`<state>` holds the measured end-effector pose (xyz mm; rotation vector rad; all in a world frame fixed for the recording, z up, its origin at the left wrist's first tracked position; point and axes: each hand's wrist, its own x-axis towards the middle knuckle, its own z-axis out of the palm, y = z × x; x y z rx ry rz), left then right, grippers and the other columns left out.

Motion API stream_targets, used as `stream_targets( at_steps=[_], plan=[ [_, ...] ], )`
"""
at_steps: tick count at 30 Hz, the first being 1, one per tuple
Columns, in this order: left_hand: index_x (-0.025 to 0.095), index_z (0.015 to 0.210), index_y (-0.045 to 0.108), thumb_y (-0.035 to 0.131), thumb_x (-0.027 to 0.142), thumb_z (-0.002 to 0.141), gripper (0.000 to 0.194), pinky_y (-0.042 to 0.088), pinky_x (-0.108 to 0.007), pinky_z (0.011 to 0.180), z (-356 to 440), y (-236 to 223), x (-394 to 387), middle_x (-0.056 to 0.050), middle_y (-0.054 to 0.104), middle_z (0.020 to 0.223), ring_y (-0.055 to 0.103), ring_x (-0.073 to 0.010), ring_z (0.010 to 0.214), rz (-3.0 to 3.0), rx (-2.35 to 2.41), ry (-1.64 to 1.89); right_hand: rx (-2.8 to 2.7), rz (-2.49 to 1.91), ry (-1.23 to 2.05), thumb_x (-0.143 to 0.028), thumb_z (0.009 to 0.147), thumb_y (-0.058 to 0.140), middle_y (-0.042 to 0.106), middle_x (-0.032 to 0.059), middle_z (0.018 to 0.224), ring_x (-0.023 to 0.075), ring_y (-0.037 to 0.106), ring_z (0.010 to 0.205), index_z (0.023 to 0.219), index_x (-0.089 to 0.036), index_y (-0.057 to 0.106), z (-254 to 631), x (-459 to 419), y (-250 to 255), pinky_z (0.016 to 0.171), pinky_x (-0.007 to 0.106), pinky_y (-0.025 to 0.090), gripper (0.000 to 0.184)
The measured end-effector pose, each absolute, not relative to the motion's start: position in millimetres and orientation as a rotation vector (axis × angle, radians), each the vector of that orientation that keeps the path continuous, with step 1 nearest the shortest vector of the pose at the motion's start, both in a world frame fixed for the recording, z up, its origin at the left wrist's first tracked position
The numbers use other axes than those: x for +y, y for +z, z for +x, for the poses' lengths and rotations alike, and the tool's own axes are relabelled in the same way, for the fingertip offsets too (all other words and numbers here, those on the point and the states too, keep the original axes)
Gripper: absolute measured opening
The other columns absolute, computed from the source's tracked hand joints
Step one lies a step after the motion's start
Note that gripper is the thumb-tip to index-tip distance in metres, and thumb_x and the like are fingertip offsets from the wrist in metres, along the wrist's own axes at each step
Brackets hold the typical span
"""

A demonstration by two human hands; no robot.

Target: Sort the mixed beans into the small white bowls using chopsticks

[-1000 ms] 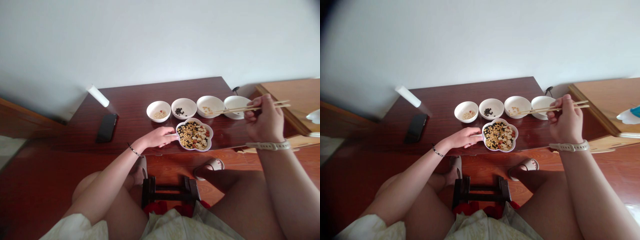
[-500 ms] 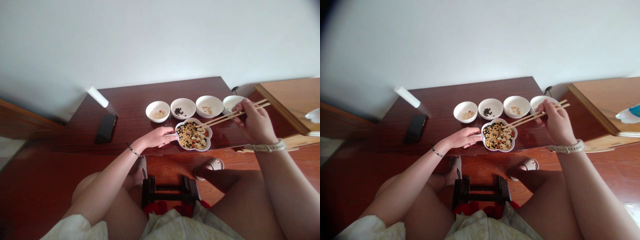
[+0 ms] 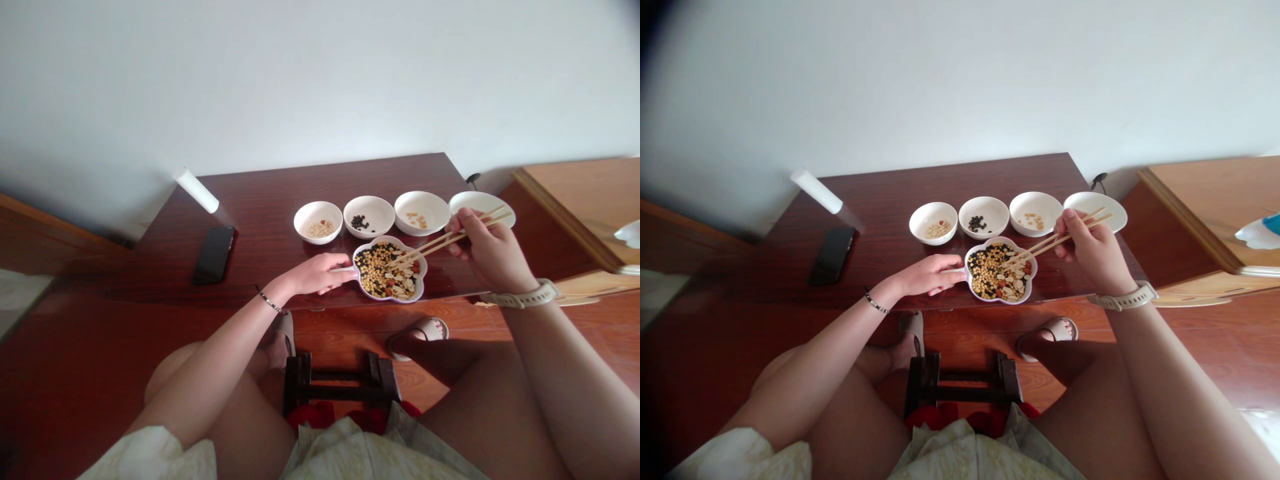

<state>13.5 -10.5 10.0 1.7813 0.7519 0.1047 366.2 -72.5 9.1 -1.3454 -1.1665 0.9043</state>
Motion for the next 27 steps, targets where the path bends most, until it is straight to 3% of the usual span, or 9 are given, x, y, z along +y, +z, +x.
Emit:
stream_targets(
  at_steps=[19, 27],
  plan=[
    [0.020, 0.102, 0.060, 0.061, 0.065, 0.103, 0.045, 0.037, -0.021, 0.045, 12, 10, -11, 0.001, 0.063, 0.080, 0.051, -0.0076, 0.051, 1.769, 0.757, 0.104, -1.030, -1.261, 0.895, -0.059, 0.099, 0.074, 0.056, 0.0014, 0.079, 0.0077, 0.049, 0.054, 0.079, -0.021, 0.060, 356, -72, 19, 0.038, 0.019, 0.030, 0.046],
    [0.020, 0.102, 0.060, 0.061, 0.064, 0.104, 0.044, 0.036, -0.021, 0.045, 11, 9, -11, 0.001, 0.062, 0.079, 0.050, -0.0074, 0.050, 1.775, 0.758, 0.102, -0.995, -1.222, 0.902, -0.055, 0.100, 0.074, 0.053, 0.0005, 0.073, 0.0087, 0.048, 0.053, 0.079, -0.021, 0.060, 361, -70, 16, 0.038, 0.019, 0.027, 0.043]
  ],
)
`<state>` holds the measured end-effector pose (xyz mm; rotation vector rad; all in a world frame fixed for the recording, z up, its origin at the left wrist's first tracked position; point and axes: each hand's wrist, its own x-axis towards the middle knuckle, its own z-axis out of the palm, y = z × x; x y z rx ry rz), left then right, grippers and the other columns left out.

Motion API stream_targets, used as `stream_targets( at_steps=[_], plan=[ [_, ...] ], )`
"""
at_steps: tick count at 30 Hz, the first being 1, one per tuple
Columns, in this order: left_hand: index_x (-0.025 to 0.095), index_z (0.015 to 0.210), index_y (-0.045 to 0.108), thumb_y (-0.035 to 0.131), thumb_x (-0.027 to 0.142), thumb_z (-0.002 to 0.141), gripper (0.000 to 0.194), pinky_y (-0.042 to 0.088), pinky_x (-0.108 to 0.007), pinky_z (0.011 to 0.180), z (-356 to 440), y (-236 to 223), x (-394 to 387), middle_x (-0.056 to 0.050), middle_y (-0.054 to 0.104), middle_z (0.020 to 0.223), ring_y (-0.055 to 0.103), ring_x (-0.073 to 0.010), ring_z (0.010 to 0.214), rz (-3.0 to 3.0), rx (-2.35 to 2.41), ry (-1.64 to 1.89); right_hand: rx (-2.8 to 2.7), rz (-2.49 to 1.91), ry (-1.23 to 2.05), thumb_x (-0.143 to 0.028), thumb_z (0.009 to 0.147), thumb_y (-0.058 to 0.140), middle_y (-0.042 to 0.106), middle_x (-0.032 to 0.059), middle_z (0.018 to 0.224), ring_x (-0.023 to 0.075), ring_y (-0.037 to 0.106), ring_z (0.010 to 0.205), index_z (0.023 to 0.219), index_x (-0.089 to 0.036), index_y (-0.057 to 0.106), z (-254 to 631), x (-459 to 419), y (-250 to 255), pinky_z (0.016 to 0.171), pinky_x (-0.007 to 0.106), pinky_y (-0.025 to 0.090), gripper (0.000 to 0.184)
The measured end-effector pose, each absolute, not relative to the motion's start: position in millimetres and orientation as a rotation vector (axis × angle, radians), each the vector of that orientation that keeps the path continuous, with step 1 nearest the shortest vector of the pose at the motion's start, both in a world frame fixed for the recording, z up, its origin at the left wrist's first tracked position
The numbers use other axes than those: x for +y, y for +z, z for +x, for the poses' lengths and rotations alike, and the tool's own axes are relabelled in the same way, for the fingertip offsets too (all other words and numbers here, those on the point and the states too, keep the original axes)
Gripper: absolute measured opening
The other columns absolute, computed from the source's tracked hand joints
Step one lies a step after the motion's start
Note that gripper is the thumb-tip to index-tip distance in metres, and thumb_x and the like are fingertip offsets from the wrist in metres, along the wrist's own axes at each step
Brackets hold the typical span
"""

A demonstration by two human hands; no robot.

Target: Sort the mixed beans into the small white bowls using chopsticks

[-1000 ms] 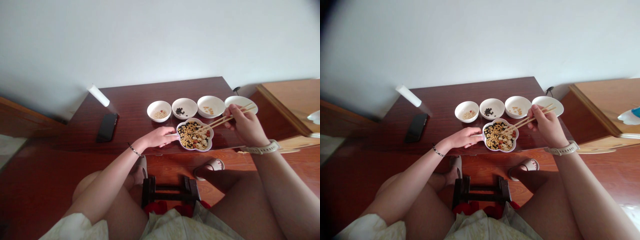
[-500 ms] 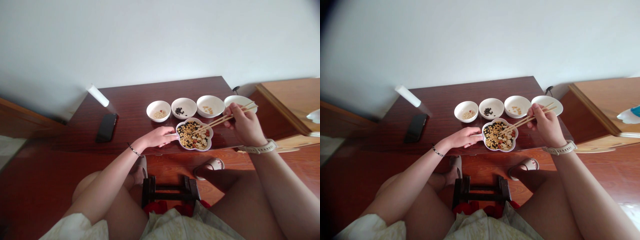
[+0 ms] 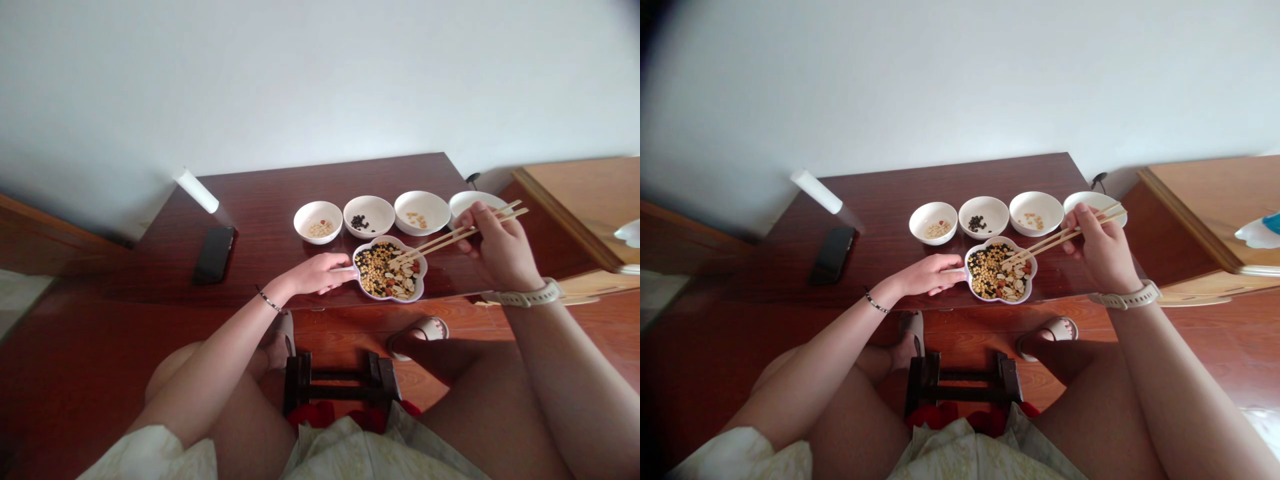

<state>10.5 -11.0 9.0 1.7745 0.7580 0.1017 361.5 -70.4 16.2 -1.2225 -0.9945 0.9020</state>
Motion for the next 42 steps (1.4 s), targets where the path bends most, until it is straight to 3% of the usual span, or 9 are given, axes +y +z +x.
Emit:
stream_targets(
  at_steps=[5, 17, 25, 42],
  plan=[
    [0.020, 0.103, 0.061, 0.060, 0.063, 0.104, 0.043, 0.036, -0.020, 0.045, 9, 7, -10, 0.000, 0.063, 0.081, 0.050, -0.0073, 0.051, 1.777, 0.749, 0.098, -1.012, -1.245, 0.847, -0.050, 0.103, 0.071, 0.053, 0.0002, 0.071, 0.0087, 0.048, 0.051, 0.080, -0.020, 0.059, 370, -71, 16, 0.039, 0.020, 0.028, 0.040],
    [0.020, 0.104, 0.061, 0.063, 0.064, 0.103, 0.044, 0.037, -0.021, 0.044, 11, 7, -9, 0.002, 0.062, 0.078, 0.050, -0.0077, 0.049, 1.767, 0.761, 0.106, -1.066, -1.303, 0.851, -0.062, 0.100, 0.071, 0.056, 0.0016, 0.064, 0.0111, 0.050, 0.053, 0.077, -0.022, 0.062, 363, -72, 14, 0.040, 0.020, 0.030, 0.047],
    [0.020, 0.101, 0.061, 0.062, 0.063, 0.104, 0.044, 0.037, -0.021, 0.045, 9, 7, -10, 0.001, 0.063, 0.078, 0.051, -0.0077, 0.050, 1.783, 0.753, 0.110, -1.040, -1.263, 0.872, -0.058, 0.099, 0.074, 0.054, 0.0010, 0.064, 0.0100, 0.045, 0.050, 0.077, -0.022, 0.063, 364, -72, 15, 0.038, 0.020, 0.026, 0.044],
    [0.020, 0.101, 0.060, 0.060, 0.062, 0.105, 0.043, 0.037, -0.021, 0.045, 9, 8, -10, 0.000, 0.063, 0.079, 0.051, -0.0081, 0.051, 1.786, 0.743, 0.104, -1.066, -1.292, 0.931, -0.059, 0.100, 0.072, 0.055, 0.0010, 0.067, 0.0093, 0.048, 0.051, 0.079, -0.021, 0.064, 364, -71, 12, 0.038, 0.020, 0.028, 0.044]
  ],
)
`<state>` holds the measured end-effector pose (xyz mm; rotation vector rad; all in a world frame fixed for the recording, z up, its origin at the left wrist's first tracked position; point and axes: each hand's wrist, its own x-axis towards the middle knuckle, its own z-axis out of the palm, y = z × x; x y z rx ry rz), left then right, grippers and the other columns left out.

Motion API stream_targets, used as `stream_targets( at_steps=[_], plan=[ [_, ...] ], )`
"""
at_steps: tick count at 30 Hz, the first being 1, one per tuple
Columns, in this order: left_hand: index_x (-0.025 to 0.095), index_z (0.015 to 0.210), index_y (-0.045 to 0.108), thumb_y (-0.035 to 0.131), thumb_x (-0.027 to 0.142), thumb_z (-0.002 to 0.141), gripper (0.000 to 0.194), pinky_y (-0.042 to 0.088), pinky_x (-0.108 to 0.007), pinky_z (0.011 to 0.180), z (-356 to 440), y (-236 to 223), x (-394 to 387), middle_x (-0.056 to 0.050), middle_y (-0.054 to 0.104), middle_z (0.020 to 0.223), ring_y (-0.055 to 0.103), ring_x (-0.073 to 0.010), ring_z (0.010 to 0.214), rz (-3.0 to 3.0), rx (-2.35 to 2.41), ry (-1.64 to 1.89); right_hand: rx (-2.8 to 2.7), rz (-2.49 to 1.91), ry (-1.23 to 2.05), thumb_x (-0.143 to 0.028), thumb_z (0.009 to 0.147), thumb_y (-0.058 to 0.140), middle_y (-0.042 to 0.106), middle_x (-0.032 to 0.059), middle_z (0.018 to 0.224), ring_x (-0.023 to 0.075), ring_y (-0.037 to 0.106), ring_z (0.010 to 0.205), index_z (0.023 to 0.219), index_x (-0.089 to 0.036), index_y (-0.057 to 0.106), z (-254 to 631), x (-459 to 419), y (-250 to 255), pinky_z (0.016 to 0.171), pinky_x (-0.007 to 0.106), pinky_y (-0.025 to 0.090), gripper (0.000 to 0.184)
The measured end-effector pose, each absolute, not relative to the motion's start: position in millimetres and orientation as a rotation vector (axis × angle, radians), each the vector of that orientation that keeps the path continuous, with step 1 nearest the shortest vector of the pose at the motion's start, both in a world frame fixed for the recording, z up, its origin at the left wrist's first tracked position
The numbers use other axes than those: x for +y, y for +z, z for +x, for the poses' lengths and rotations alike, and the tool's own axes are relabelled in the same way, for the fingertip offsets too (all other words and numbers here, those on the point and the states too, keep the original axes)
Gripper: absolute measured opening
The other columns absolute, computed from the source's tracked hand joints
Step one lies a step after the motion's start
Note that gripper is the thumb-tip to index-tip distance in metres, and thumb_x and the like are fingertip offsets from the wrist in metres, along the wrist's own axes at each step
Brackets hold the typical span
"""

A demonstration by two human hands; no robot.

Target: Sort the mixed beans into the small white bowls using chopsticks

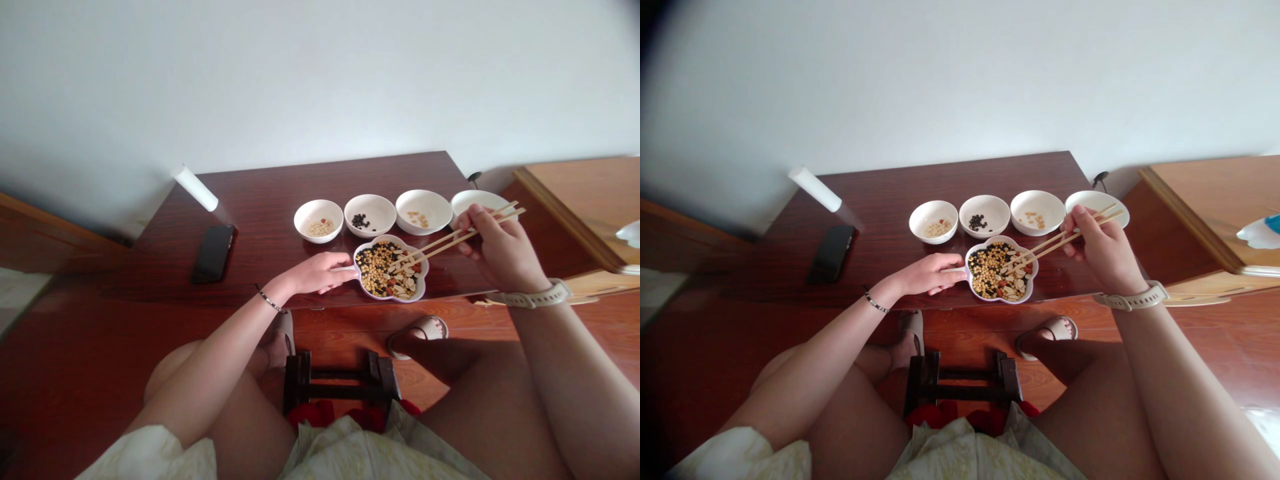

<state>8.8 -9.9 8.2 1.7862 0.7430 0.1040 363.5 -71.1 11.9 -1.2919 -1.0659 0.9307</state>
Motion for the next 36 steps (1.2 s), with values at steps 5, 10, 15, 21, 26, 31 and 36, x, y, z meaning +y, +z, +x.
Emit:
stream_targets(
  at_steps=[5, 10, 15, 21, 26, 31, 36],
  plan=[
    [0.020, 0.101, 0.060, 0.060, 0.062, 0.105, 0.043, 0.037, -0.021, 0.044, 9, 8, -10, 0.001, 0.063, 0.080, 0.051, -0.0076, 0.051, 1.792, 0.738, 0.109, -1.093, -1.304, 0.919, -0.061, 0.101, 0.071, 0.056, 0.0018, 0.066, 0.0104, 0.048, 0.053, 0.079, -0.022, 0.063, 362, -72, 12, 0.041, 0.020, 0.030, 0.045],
    [0.020, 0.104, 0.061, 0.061, 0.062, 0.105, 0.043, 0.038, -0.021, 0.045, 10, 6, -9, 0.001, 0.062, 0.079, 0.051, -0.0076, 0.050, 1.788, 0.747, 0.104, -1.095, -1.304, 0.936, -0.060, 0.103, 0.069, 0.054, 0.0016, 0.065, 0.0112, 0.048, 0.053, 0.081, -0.022, 0.064, 361, -73, 11, 0.042, 0.021, 0.030, 0.044],
    [0.020, 0.104, 0.061, 0.061, 0.063, 0.104, 0.044, 0.038, -0.020, 0.045, 10, 4, -8, 0.001, 0.063, 0.079, 0.050, -0.0076, 0.050, 1.782, 0.753, 0.107, -1.133, -1.292, 0.916, -0.057, 0.107, 0.063, 0.056, 0.0021, 0.066, 0.0110, 0.046, 0.052, 0.081, -0.022, 0.062, 360, -72, 11, 0.042, 0.022, 0.029, 0.043],
    [0.019, 0.102, 0.061, 0.060, 0.063, 0.105, 0.044, 0.037, -0.020, 0.045, 9, 8, -9, 0.000, 0.064, 0.080, 0.051, -0.0078, 0.050, 1.803, 0.745, 0.100, -1.130, -1.312, 0.897, -0.054, 0.109, 0.061, 0.057, 0.0020, 0.068, 0.0103, 0.047, 0.053, 0.081, -0.021, 0.060, 357, -73, 13, 0.043, 0.022, 0.029, 0.043],
    [0.019, 0.101, 0.061, 0.059, 0.062, 0.105, 0.043, 0.038, -0.021, 0.046, 9, 9, -10, 0.000, 0.064, 0.080, 0.052, -0.0080, 0.052, 1.798, 0.742, 0.107, -1.078, -1.242, 0.892, -0.050, 0.108, 0.064, 0.055, 0.0016, 0.072, 0.0097, 0.048, 0.053, 0.080, -0.021, 0.058, 354, -72, 17, 0.041, 0.023, 0.026, 0.041],
    [0.019, 0.103, 0.061, 0.060, 0.061, 0.105, 0.042, 0.037, -0.021, 0.046, 8, 8, -9, 0.000, 0.064, 0.081, 0.051, -0.0074, 0.051, 1.785, 0.739, 0.096, -1.031, -1.219, 0.889, -0.046, 0.108, 0.066, 0.054, 0.0013, 0.074, 0.0089, 0.048, 0.052, 0.081, -0.021, 0.058, 352, -71, 19, 0.041, 0.023, 0.026, 0.038],
    [0.019, 0.103, 0.061, 0.060, 0.061, 0.105, 0.042, 0.039, -0.022, 0.048, 7, 9, -9, 0.000, 0.064, 0.082, 0.051, -0.0076, 0.052, 1.792, 0.742, 0.094, -0.973, -1.138, 0.930, -0.044, 0.105, 0.070, 0.051, 0.0001, 0.075, 0.0077, 0.047, 0.051, 0.080, -0.020, 0.057, 347, -66, 24, 0.039, 0.024, 0.019, 0.036]
  ],
)
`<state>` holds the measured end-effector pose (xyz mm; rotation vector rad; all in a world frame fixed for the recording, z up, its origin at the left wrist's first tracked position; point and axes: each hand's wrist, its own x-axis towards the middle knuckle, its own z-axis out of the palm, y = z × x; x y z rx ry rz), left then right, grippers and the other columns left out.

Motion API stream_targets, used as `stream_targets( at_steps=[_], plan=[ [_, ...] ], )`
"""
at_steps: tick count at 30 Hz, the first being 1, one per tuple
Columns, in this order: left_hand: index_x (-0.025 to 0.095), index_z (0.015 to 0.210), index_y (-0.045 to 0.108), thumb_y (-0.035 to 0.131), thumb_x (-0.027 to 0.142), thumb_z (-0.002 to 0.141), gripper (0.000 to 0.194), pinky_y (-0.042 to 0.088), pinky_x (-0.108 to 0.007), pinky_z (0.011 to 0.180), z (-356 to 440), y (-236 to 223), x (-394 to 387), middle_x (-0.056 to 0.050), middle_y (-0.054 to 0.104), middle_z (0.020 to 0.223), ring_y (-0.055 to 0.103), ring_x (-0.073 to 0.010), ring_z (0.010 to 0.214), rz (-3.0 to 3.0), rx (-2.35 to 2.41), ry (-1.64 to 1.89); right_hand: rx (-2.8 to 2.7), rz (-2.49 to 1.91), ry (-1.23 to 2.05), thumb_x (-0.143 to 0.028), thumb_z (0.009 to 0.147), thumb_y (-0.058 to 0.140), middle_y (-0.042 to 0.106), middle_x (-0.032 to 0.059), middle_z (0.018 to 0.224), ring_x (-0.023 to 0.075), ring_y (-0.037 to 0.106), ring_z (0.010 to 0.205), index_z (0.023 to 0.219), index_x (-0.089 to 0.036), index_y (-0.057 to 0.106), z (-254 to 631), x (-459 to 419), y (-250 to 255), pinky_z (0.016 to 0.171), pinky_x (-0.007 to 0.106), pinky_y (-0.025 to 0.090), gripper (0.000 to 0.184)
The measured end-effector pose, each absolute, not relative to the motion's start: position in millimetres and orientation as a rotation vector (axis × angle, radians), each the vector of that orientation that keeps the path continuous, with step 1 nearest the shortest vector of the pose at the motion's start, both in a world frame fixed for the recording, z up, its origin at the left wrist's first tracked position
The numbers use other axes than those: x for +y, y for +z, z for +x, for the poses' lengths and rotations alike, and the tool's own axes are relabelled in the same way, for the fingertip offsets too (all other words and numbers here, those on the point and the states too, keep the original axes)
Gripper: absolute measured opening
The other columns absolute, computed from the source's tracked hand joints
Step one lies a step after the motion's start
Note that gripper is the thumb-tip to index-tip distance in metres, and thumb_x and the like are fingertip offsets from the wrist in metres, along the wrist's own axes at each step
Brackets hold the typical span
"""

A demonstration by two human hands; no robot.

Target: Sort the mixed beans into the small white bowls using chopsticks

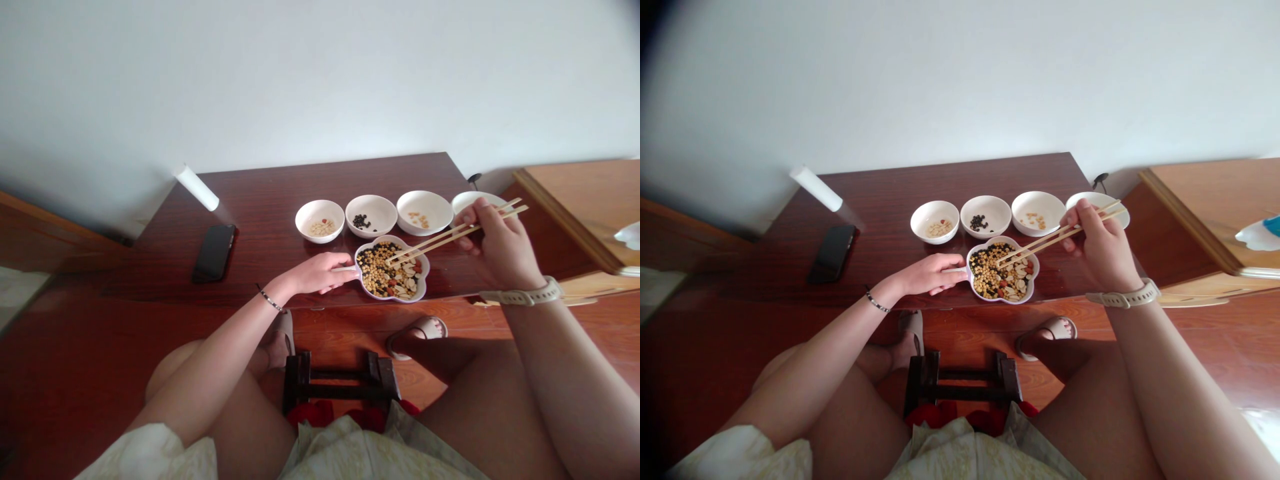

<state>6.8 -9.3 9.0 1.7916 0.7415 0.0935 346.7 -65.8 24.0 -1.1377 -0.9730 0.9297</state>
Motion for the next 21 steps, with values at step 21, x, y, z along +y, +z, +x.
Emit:
stream_targets(
  at_steps=[21],
  plan=[
    [0.019, 0.107, 0.062, 0.062, 0.064, 0.104, 0.045, 0.040, -0.023, 0.047, -1, 12, -10, 0.002, 0.060, 0.079, 0.053, -0.0083, 0.052, 1.770, 0.745, 0.102, -0.679, -0.806, 1.072, -0.051, 0.089, 0.089, 0.055, -0.0034, 0.075, 0.0042, 0.051, 0.055, 0.078, -0.022, 0.059, 256, 1, 29, 0.040, 0.017, 0.037, 0.043]
  ],
)
